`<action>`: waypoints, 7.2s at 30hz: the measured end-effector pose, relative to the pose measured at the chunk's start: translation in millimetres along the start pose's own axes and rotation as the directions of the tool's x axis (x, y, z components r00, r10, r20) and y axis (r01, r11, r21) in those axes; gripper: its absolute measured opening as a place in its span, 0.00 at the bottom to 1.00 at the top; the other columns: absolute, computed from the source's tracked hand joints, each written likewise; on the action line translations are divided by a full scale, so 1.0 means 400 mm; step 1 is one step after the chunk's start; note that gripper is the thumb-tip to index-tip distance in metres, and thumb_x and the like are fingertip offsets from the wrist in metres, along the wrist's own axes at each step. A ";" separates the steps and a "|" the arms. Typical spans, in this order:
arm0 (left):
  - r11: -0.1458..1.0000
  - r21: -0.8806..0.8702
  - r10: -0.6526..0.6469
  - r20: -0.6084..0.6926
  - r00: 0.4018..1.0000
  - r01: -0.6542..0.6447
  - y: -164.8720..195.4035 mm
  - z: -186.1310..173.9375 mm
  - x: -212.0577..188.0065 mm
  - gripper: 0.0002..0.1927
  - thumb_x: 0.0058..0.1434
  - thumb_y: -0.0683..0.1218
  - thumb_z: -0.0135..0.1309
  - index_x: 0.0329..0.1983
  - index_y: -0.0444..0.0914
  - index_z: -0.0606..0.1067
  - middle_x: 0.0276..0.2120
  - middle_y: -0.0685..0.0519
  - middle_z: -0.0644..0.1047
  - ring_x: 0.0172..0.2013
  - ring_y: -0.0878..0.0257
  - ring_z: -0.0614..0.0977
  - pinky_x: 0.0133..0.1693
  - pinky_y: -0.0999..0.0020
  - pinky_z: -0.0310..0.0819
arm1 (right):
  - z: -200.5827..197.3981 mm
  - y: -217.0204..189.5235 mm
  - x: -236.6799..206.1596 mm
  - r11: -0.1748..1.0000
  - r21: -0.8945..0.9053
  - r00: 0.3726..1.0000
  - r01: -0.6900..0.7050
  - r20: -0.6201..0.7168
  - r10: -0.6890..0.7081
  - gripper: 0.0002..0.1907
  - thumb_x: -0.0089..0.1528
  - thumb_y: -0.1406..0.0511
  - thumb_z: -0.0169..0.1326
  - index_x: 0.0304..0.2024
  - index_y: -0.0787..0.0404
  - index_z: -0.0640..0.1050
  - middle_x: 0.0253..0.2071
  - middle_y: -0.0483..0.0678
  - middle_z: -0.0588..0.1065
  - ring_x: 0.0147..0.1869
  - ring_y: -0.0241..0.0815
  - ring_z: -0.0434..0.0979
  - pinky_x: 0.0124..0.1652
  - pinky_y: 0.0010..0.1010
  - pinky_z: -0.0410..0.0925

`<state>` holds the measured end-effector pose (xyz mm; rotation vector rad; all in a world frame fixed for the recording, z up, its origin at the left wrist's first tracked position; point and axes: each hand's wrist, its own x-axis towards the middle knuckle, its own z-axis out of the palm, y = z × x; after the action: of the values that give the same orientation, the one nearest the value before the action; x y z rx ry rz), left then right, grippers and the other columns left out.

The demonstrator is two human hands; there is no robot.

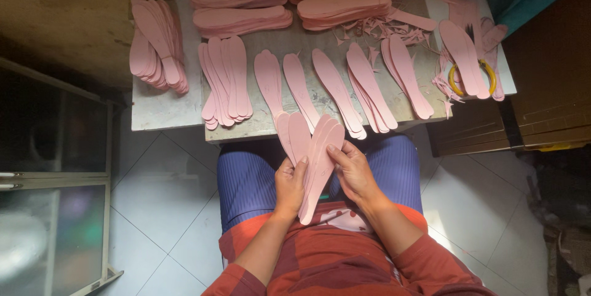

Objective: The person sits on the floor at a low table and repeatedly picks up pink shoe insoles, aligns them, and stacks them into neat piles. They handle the insoles one by one, occasionally adjusting the stacks and moving scrap pieces aside.

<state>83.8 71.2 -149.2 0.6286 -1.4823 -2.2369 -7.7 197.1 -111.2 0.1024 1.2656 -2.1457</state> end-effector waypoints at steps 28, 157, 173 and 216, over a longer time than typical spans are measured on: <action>0.992 0.125 -0.015 -0.049 0.999 0.021 0.024 0.014 -0.007 0.15 0.66 0.44 0.58 0.54 0.35 0.80 0.41 0.54 0.82 0.40 0.72 0.80 0.44 0.76 0.75 | -0.021 -0.008 0.011 0.985 0.168 0.990 0.025 0.131 -0.048 0.15 0.66 0.69 0.55 0.56 0.61 0.73 0.50 0.47 0.77 0.55 0.40 0.77 0.61 0.39 0.68; -0.026 0.803 -0.938 0.187 0.293 -0.596 -0.104 0.036 -0.034 0.20 0.61 0.54 0.51 0.48 0.39 0.82 0.52 0.41 0.79 0.55 0.47 0.80 0.54 0.53 0.74 | -0.484 -0.461 0.081 0.866 -0.404 0.801 0.294 -0.390 -0.454 0.21 0.67 0.73 0.51 0.62 0.73 0.69 0.42 0.54 0.77 0.36 0.38 0.81 0.36 0.27 0.76; 0.168 0.845 -0.926 0.312 0.212 -0.508 -0.036 0.019 -0.021 0.24 0.61 0.55 0.51 0.60 0.44 0.75 0.56 0.43 0.76 0.57 0.46 0.77 0.56 0.54 0.71 | -0.307 -0.400 0.090 0.883 -0.271 0.815 0.383 -0.352 -0.461 0.18 0.67 0.71 0.51 0.60 0.68 0.72 0.43 0.52 0.78 0.36 0.39 0.81 0.37 0.28 0.76; 0.369 0.907 0.174 0.149 0.973 -0.205 0.112 0.155 0.399 0.32 0.66 0.53 0.49 0.72 0.40 0.61 0.37 0.35 0.80 0.39 0.39 0.81 0.42 0.46 0.73 | -0.033 -0.053 0.124 0.810 -0.582 0.993 0.076 -0.027 -0.112 0.17 0.66 0.68 0.55 0.57 0.64 0.76 0.37 0.47 0.77 0.38 0.32 0.78 0.37 0.23 0.72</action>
<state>-79.6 15.3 -111.2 0.6399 -2.6405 -1.0223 -62.3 191.1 -120.5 -0.1602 1.9433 -1.7436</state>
